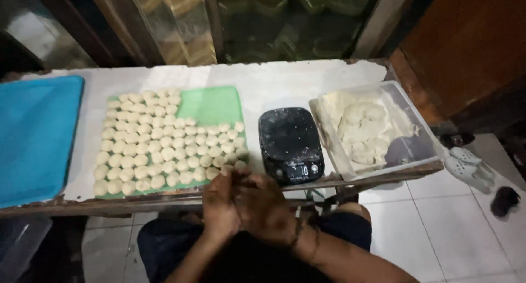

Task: Portioning dough from a container, weighing it on a digital scale for consistency, and rolling it into small balls before placing them on a tray.

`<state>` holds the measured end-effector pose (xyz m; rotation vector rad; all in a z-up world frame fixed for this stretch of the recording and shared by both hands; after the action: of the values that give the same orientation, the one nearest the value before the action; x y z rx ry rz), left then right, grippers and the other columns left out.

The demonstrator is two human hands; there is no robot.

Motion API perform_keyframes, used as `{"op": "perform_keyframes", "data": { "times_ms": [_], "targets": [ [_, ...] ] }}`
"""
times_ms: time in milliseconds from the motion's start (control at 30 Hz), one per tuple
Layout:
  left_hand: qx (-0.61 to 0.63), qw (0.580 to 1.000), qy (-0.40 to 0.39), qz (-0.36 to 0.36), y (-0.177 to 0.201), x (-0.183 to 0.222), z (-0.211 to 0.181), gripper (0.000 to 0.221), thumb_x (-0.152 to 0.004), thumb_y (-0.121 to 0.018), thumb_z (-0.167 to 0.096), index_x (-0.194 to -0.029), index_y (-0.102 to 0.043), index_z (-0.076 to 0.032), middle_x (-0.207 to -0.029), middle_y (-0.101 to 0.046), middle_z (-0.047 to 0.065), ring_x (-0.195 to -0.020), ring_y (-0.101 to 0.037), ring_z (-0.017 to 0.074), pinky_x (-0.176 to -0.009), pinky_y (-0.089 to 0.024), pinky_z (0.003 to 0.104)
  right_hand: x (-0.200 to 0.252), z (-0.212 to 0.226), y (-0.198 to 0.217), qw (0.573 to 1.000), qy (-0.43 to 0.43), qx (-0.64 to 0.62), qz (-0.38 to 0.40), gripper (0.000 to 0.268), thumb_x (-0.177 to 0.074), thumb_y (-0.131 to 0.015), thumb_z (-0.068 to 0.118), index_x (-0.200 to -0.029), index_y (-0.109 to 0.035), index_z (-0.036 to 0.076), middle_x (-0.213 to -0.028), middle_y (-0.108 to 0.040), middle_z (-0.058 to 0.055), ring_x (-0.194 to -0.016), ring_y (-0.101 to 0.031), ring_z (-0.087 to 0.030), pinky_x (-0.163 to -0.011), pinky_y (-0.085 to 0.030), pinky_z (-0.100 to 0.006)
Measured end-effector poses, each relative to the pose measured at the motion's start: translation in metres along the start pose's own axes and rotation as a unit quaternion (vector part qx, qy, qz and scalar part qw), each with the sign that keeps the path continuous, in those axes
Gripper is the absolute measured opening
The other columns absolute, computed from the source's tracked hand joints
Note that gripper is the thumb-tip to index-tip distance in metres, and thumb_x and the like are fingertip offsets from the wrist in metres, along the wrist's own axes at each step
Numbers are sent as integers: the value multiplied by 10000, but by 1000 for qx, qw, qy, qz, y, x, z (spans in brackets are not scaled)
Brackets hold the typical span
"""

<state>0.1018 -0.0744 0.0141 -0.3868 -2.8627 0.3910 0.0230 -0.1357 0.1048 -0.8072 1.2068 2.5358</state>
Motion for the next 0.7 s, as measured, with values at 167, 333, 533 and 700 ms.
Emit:
{"op": "perform_keyframes", "data": {
  "times_ms": [167,333,533,700],
  "targets": [
    [67,997,-24,-21,18,-22,40,208,-990,-671,-138,-868,-794,-22,-842,-770,78,-801,-670,142,-772,-524,283,-1,28,21,992,86,-13,97,511,-695,-581,-16,-1194,-669,46,-1304,-673,-184,-1247,-611,-396,-1119,-433,-484],
    [-27,994,-96,47,-5,-1,-24,235,-1009,-591,-253,-823,-675,-137,-777,-656,0,-748,-588,118,-683,-464,278,17,-6,80,979,-60,-95,-170,289,-912,-573,89,-1156,-723,124,-1206,-756,-77,-1099,-762,-246,-926,-602,-386],
    [-125,844,-425,302,-79,84,-61,567,-1118,-364,-337,-1538,-346,43,-1619,-344,244,-1538,-285,416,-1294,-221,547,46,-67,-2,769,-285,-535,-205,736,-1022,-234,579,-1513,-434,69,-1508,-553,-183,-1375,-545,-286,-1155,-413,-401],
    [-284,801,-463,252,-87,90,-48,891,-1095,-7,-678,-1651,-154,3,-1743,-51,192,-1633,-14,473,-1302,17,672,42,-53,0,640,-281,-686,-203,783,-1006,-204,608,-1590,-316,99,-1589,-436,-169,-1414,-485,-290,-1202,-339,-401]
  ]
}}
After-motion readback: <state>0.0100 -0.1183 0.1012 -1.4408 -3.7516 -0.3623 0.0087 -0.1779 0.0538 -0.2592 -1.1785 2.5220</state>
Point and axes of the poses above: each hand's wrist, its own x-axis away from the middle knuckle, its own y-axis out of the back of the hand, z = x × y, the point moved 10 cm from there along -x, towards the middle knuckle
